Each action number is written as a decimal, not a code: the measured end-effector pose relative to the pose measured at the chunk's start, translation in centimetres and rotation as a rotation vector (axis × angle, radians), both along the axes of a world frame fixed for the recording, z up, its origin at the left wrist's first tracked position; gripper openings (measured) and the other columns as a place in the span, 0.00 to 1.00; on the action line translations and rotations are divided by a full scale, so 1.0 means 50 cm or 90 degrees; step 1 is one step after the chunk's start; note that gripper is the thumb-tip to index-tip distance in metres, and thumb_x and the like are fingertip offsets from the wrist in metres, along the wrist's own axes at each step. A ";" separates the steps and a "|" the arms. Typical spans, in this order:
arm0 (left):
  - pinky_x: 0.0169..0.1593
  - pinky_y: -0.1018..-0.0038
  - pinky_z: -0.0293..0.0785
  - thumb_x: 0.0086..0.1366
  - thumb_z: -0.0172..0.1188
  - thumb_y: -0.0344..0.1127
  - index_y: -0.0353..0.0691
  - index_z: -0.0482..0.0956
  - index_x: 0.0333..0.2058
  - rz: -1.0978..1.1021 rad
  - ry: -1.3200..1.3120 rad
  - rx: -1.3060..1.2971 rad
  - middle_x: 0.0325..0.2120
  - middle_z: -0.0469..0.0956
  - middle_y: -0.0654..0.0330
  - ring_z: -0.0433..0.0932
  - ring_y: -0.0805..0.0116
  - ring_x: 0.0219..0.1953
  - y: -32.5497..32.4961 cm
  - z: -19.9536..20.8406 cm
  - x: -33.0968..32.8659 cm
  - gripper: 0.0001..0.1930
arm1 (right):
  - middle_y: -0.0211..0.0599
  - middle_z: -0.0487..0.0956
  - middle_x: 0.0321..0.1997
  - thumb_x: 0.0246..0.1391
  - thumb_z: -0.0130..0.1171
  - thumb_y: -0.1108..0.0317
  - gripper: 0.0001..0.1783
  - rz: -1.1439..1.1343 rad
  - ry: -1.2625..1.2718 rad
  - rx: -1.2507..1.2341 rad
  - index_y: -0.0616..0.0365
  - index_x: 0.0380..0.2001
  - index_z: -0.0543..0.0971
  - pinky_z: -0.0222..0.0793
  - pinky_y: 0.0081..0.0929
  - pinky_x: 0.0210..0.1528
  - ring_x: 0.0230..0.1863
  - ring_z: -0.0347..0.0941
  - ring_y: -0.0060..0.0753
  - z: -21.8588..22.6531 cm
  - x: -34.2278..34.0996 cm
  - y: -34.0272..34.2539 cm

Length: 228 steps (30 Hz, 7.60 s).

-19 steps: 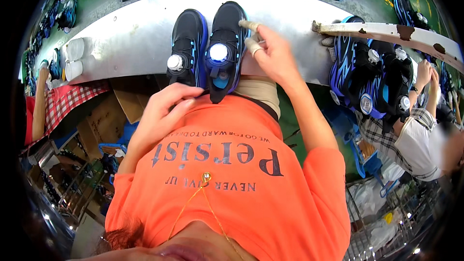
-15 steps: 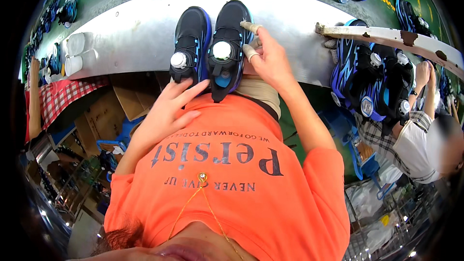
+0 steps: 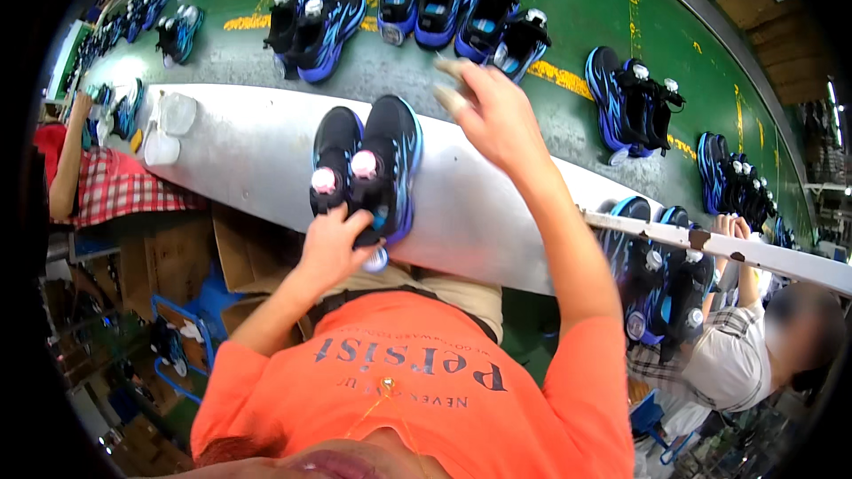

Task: The person attaches components to shoes at a workbench, picking up small circular items and placing them onto the sides of shoes before moving the shoes onto a conveyor belt.

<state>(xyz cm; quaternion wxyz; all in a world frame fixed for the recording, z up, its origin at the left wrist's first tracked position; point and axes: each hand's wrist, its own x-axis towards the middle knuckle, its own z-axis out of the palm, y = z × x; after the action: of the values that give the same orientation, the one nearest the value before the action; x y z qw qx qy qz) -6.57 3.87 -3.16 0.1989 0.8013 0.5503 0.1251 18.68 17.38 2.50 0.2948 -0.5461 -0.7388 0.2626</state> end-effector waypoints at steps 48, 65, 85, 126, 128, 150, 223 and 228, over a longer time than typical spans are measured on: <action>0.43 0.58 0.72 0.56 0.57 0.27 0.35 0.76 0.38 -0.013 -0.258 0.112 0.34 0.76 0.48 0.75 0.47 0.38 -0.032 0.025 0.113 0.10 | 0.46 0.76 0.46 0.38 0.46 0.86 0.31 0.127 0.182 -0.035 0.59 0.50 0.76 0.65 0.33 0.55 0.49 0.71 0.45 -0.043 0.114 -0.233; 0.38 0.61 0.72 0.60 0.55 0.32 0.34 0.77 0.32 0.111 -0.266 0.017 0.28 0.75 0.50 0.75 0.47 0.32 0.001 -0.068 0.233 0.07 | 0.40 0.71 0.40 0.34 0.72 0.67 0.31 0.238 0.014 0.032 0.51 0.48 0.77 0.64 0.36 0.48 0.44 0.65 0.46 -0.086 0.124 -0.269; 0.26 0.75 0.70 0.62 0.55 0.37 0.38 0.82 0.34 -0.001 -0.316 -0.512 0.20 0.82 0.61 0.79 0.74 0.22 -0.016 0.024 0.243 0.11 | 0.42 0.73 0.29 0.57 0.57 0.63 0.30 0.193 -0.088 -0.010 0.41 0.63 0.66 0.70 0.38 0.33 0.32 0.72 0.47 -0.079 0.132 -0.299; 0.34 0.72 0.71 0.58 0.60 0.32 0.35 0.77 0.32 0.296 -0.389 -0.108 0.24 0.78 0.55 0.76 0.68 0.27 0.094 -0.042 0.189 0.07 | 0.42 0.77 0.37 0.35 0.70 0.71 0.26 0.255 0.002 -0.103 0.53 0.43 0.76 0.70 0.35 0.43 0.40 0.75 0.47 -0.056 0.064 -0.107; 0.33 0.74 0.69 0.59 0.60 0.33 0.35 0.77 0.33 0.315 -0.421 -0.188 0.24 0.78 0.59 0.73 0.74 0.28 0.097 -0.040 0.189 0.07 | 0.41 0.77 0.39 0.35 0.69 0.72 0.26 0.307 -0.013 -0.068 0.51 0.43 0.75 0.71 0.36 0.42 0.41 0.75 0.47 -0.067 0.081 -0.130; 0.27 0.81 0.65 0.66 0.54 0.34 0.33 0.81 0.37 0.118 -0.448 -0.507 0.28 0.80 0.63 0.77 0.76 0.22 0.044 -0.013 0.232 0.11 | 0.42 0.72 0.28 0.60 0.51 0.59 0.34 0.213 -0.122 0.004 0.27 0.68 0.55 0.70 0.41 0.29 0.28 0.73 0.48 -0.072 0.129 -0.186; 0.40 0.73 0.79 0.72 0.45 0.33 0.30 0.72 0.45 0.213 -0.705 -0.800 0.44 0.77 0.52 0.80 0.63 0.42 -0.153 0.043 0.380 0.12 | 0.37 0.75 0.31 0.45 0.68 0.60 0.18 0.052 0.136 -0.182 0.50 0.41 0.80 0.69 0.29 0.32 0.31 0.73 0.37 -0.052 0.267 -0.386; 0.40 0.72 0.79 0.72 0.45 0.33 0.30 0.72 0.46 0.219 -0.701 -0.804 0.43 0.77 0.53 0.80 0.63 0.42 -0.158 0.035 0.381 0.13 | 0.35 0.71 0.29 0.44 0.68 0.60 0.20 -0.015 0.119 -0.174 0.48 0.43 0.80 0.70 0.27 0.34 0.30 0.71 0.36 -0.069 0.248 -0.408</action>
<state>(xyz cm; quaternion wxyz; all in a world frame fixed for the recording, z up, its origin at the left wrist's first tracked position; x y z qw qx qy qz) 12.49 -4.00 -1.41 0.8254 0.2703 0.4559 0.1945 31.07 -3.03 -0.95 0.2886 -0.5628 -0.6592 0.4068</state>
